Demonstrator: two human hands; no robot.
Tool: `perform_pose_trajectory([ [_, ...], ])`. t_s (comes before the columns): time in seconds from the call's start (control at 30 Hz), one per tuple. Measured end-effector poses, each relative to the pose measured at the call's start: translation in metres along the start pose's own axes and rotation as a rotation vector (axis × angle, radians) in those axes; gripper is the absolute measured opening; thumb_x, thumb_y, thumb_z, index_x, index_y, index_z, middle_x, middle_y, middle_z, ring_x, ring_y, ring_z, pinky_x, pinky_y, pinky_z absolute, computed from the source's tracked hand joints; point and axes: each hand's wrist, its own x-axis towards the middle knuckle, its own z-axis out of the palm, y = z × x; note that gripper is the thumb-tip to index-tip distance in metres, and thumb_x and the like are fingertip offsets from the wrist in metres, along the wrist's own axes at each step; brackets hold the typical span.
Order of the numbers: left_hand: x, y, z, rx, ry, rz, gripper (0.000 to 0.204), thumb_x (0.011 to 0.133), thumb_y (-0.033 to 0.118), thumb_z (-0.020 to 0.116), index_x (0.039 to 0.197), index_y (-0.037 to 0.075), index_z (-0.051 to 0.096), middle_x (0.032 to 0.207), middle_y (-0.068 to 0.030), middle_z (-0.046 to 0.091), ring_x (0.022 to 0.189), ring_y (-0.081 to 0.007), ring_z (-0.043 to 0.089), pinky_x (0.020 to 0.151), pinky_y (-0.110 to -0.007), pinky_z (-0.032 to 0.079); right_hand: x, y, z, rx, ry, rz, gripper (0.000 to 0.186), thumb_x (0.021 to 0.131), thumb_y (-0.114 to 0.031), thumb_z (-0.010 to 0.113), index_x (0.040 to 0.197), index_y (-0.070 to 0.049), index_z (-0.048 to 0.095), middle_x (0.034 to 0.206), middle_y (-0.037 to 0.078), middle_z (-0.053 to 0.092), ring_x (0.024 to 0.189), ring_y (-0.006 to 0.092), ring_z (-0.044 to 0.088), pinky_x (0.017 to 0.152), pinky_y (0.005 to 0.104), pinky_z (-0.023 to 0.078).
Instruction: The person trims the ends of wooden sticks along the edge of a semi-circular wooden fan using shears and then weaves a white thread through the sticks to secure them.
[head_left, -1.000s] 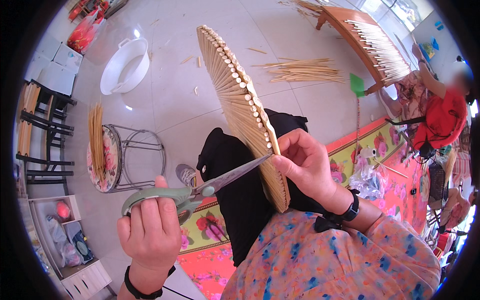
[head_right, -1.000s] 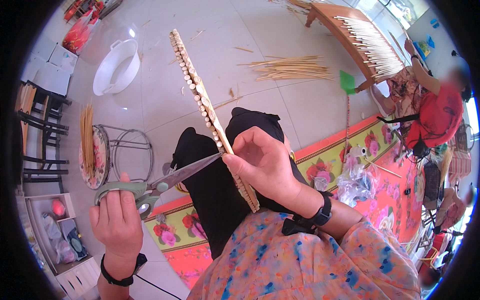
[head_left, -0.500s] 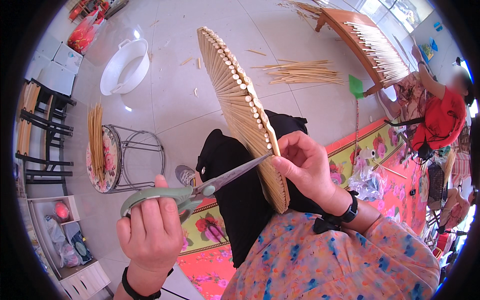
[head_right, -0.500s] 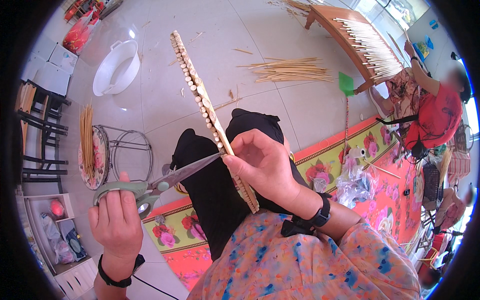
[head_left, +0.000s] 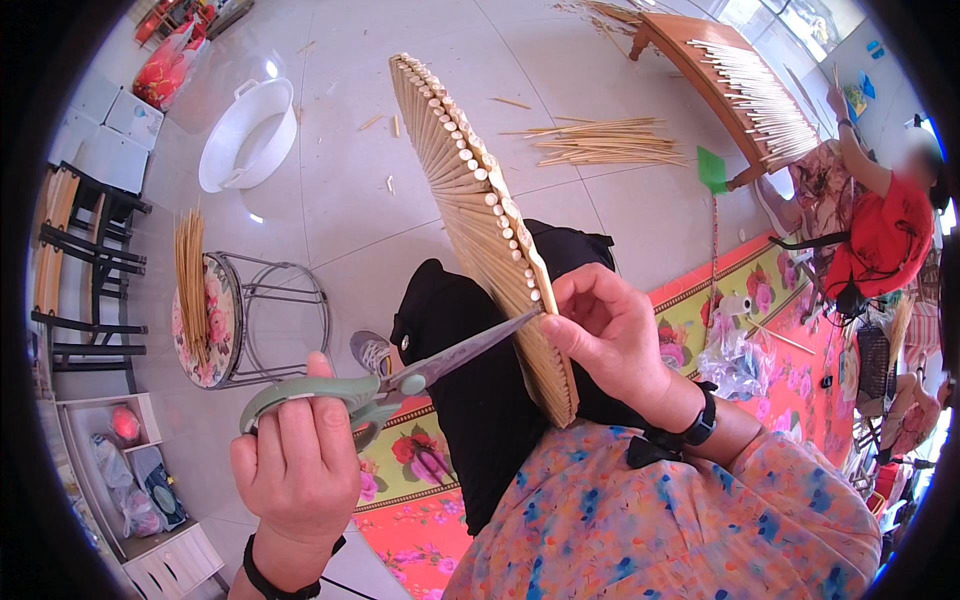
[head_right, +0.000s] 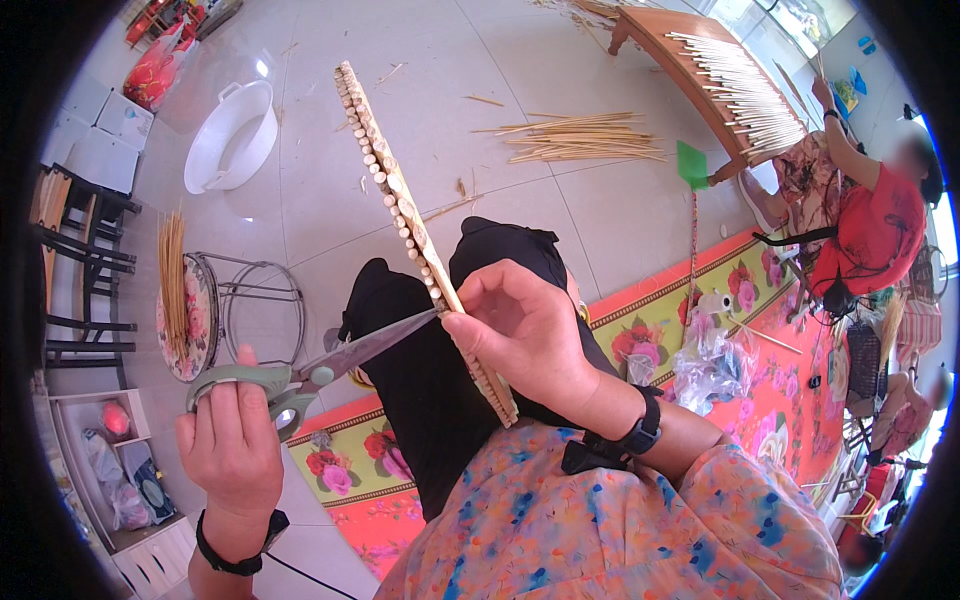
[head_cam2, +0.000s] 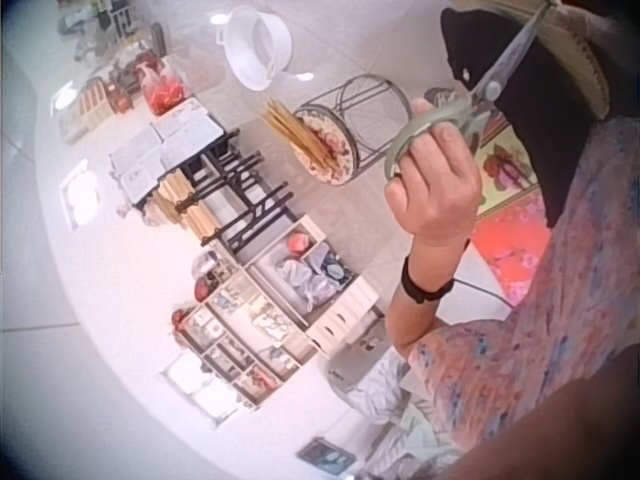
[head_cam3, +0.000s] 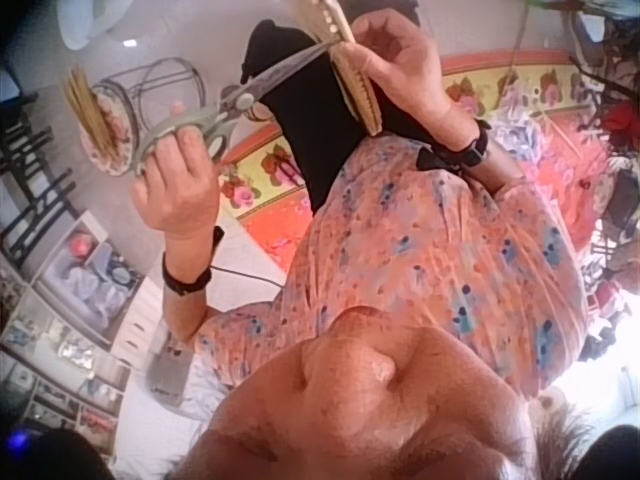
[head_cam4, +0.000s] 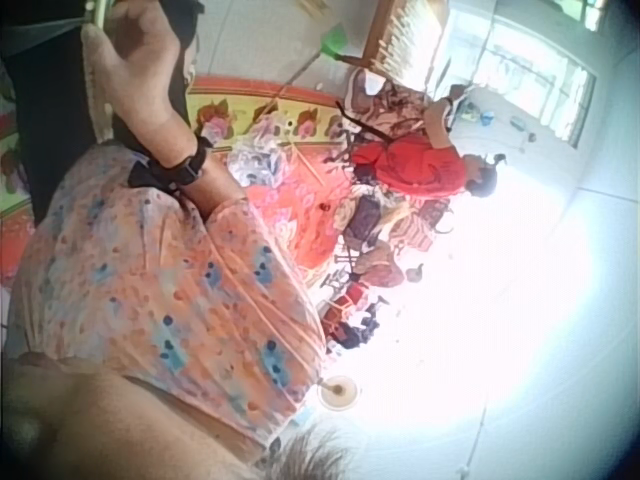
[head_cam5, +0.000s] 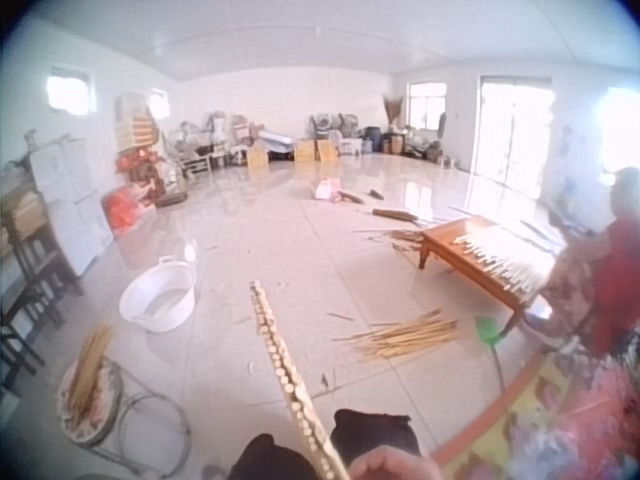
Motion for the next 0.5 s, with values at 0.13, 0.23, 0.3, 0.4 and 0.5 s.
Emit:
perform_pose_trajectory([
  [0.13, 0.0, 0.0, 0.0, -0.021, 0.003, 0.0, 0.027, 0.084, 0.005, 0.066, 0.11, -0.002, 0.067, 0.086, -0.0061, 0.062, 0.067, -0.0169, 0.058, 0.055, -0.031, 0.03, 0.0, 0.001, 0.0, 0.01, -0.006, -0.008, 0.018, 0.091, 0.002, 0.066, 0.104, 0.002, 0.053, 0.091, 0.003, 0.059, 0.081, 0.0087, 0.059, 0.07, 0.0237, 0.051],
  [0.23, 0.005, 0.0, 0.001, 0.0, 0.034, 0.001, 0.017, 0.083, 0.006, 0.071, 0.098, 0.001, 0.066, 0.079, -0.004, 0.06, 0.062, -0.0153, 0.054, 0.053, -0.03, 0.028, 0.001, 0.0, 0.001, 0.009, -0.007, 0.006, 0.018, 0.09, 0.003, 0.066, 0.103, 0.003, 0.053, 0.091, 0.003, 0.059, 0.081, 0.0087, 0.059, 0.071, 0.0235, 0.05],
  [0.3, 0.007, 0.0, 0.001, 0.023, 0.07, 0.0, 0.014, 0.082, 0.008, 0.077, 0.085, 0.004, 0.064, 0.072, -0.0018, 0.057, 0.057, -0.0137, 0.05, 0.051, -0.029, 0.026, 0.001, 0.0, 0.001, 0.002, -0.005, -0.001, 0.018, 0.09, 0.003, 0.066, 0.103, 0.003, 0.053, 0.091, 0.003, 0.059, 0.082, 0.0087, 0.059, 0.072, 0.0233, 0.05],
  [0.4, 0.009, 0.001, 0.0, 0.039, 0.083, -0.001, 0.016, 0.082, 0.009, 0.078, 0.081, 0.005, 0.062, 0.071, -0.0015, 0.056, 0.056, -0.0136, 0.049, 0.051, -0.029, 0.026, 0.001, -0.001, 0.001, -0.009, -0.002, -0.002, 0.019, 0.09, 0.002, 0.067, 0.103, 0.002, 0.053, 0.091, 0.003, 0.059, 0.082, 0.0087, 0.058, 0.072, 0.0233, 0.05],
  [0.5, 0.01, 0.0, -0.002, 0.047, 0.072, -0.003, 0.022, 0.081, 0.01, 0.079, 0.076, 0.006, 0.058, 0.069, -0.001, 0.054, 0.055, -0.0133, 0.048, 0.051, -0.029, 0.026, 0.001, 0.0, 0.001, 0.003, -0.008, 0.012, 0.018, 0.09, 0.002, 0.067, 0.103, 0.002, 0.053, 0.091, 0.003, 0.059, 0.082, 0.0086, 0.058, 0.072, 0.0233, 0.05],
])
